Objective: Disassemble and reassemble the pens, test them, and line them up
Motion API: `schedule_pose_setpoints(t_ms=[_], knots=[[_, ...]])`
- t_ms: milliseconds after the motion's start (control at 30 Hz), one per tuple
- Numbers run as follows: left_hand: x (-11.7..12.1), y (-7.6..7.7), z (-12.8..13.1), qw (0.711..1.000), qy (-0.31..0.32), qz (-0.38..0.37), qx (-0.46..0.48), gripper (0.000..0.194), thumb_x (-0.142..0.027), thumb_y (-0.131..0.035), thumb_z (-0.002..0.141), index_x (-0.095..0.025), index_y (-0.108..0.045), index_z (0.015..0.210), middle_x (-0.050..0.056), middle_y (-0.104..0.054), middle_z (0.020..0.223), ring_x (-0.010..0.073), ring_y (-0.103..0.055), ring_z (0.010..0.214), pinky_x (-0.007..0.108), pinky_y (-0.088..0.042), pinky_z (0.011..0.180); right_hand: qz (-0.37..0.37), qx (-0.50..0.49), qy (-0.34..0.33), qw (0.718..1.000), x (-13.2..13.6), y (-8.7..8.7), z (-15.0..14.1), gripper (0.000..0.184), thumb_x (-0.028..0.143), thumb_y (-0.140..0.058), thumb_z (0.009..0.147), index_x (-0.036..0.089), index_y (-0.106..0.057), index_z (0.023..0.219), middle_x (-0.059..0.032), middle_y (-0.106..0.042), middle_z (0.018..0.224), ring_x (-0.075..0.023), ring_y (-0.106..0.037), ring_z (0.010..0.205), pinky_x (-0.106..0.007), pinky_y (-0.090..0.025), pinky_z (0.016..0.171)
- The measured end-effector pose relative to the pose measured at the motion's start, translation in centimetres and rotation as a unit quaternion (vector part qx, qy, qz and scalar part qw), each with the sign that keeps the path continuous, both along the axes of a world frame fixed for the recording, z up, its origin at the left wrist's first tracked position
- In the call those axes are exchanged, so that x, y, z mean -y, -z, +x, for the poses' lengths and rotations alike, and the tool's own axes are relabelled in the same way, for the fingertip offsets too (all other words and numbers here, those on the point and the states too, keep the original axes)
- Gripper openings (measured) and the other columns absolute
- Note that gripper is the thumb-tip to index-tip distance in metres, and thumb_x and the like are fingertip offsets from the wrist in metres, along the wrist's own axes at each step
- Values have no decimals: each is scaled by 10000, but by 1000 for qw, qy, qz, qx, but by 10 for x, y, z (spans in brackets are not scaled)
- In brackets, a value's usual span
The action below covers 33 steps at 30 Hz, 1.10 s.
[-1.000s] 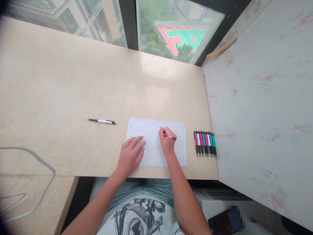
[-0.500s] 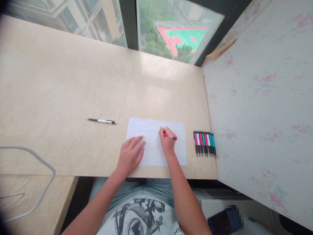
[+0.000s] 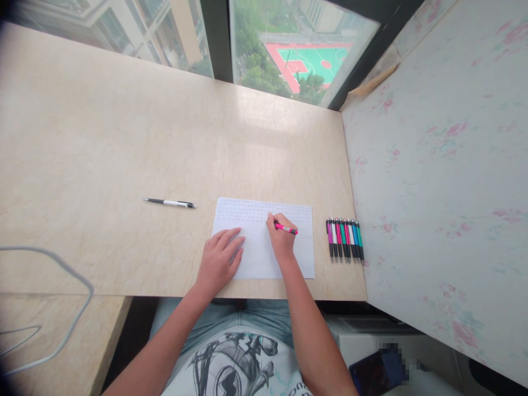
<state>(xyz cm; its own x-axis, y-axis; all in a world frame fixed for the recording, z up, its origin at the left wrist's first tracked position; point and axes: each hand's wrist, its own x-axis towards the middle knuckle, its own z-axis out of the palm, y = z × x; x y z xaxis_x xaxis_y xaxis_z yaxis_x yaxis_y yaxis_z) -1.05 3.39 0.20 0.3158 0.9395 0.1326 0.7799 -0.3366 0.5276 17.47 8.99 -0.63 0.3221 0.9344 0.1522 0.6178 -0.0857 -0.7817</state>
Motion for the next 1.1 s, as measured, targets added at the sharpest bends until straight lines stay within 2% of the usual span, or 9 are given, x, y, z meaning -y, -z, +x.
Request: schedule_pose_setpoints(t_ms=[167, 333, 633, 867, 933, 1000, 1067, 1100], knots=[[0, 0, 0, 1000, 0, 1, 2, 272, -208, -519, 919, -232, -627, 1168, 91, -593, 1354, 298, -497, 1222, 473, -419, 958, 0, -7, 4, 1000, 0, 1, 2, 416, 382, -507, 909, 208, -390, 549, 59, -386, 507, -101, -347, 491, -242, -273, 498], [0, 0, 0, 1000, 1, 1, 4, 277, -209, -514, 917, -234, -631, 1167, 97, -593, 1352, 304, -500, 1218, 483, -422, 959, -12, -66, 43, 997, 0, 1, 9, 388, 448, -525, 898, 205, -485, 599, 41, -459, 546, -123, -419, 534, -244, -342, 521], [0, 0, 1, 1000, -3, 6, 3, 265, -206, -515, 920, -226, -636, 1155, 96, -598, 1345, 297, -498, 1218, 480, -422, 969, -20, -78, 33, 996, -1, 2, 8, 386, 460, -527, 891, 205, -493, 603, 38, -474, 551, -128, -429, 541, -246, -340, 524], [-1, -1, 0, 1000, 1, 15, -4, 252, -205, -518, 920, -219, -638, 1141, 96, -602, 1336, 296, -499, 1216, 479, -423, 970, -16, -219, 19, 975, 0, -8, 14, 399, 512, -504, 911, 176, -591, 716, 10, -547, 663, -117, -487, 581, -234, -398, 547], [-1, -1, 0, 1000, 1, 19, -5, 250, -204, -523, 916, -221, -638, 1137, 97, -605, 1331, 295, -502, 1214, 478, -426, 970, -32, -276, 19, 960, 3, -13, 15, 383, 524, -517, 902, 169, -625, 807, 17, -542, 662, -105, -470, 545, -220, -378, 499], [-1, -2, 0, 1000, 0, 23, -4, 247, -201, -524, 915, -221, -637, 1133, 96, -607, 1327, 295, -502, 1213, 478, -426, 972, -53, -317, 20, 947, 9, -17, 17, 393, 519, -575, 870, 179, -619, 1062, 56, -511, 602, -104, -455, 502, -211, -363, 467], [-1, -2, 0, 1000, -2, 26, -4, 246, -196, -522, 915, -221, -635, 1131, 97, -609, 1324, 295, -502, 1214, 478, -425, 974, -69, -324, 20, 943, 16, -20, 18, 630, 489, -640, 833, 203, -448, 1360, 93, -498, 553, -110, -458, 474, -209, -367, 459], [-1, -2, 0, 1000, -2, 28, -4, 246, -194, -522, 914, -221, -635, 1130, 97, -609, 1322, 295, -503, 1213, 478, -426, 974, -73, -315, 24, 946, 20, -21, 19, 751, 468, -659, 821, 211, -337, 1449, 104, -502, 540, -113, -461, 464, -211, -371, 460]])
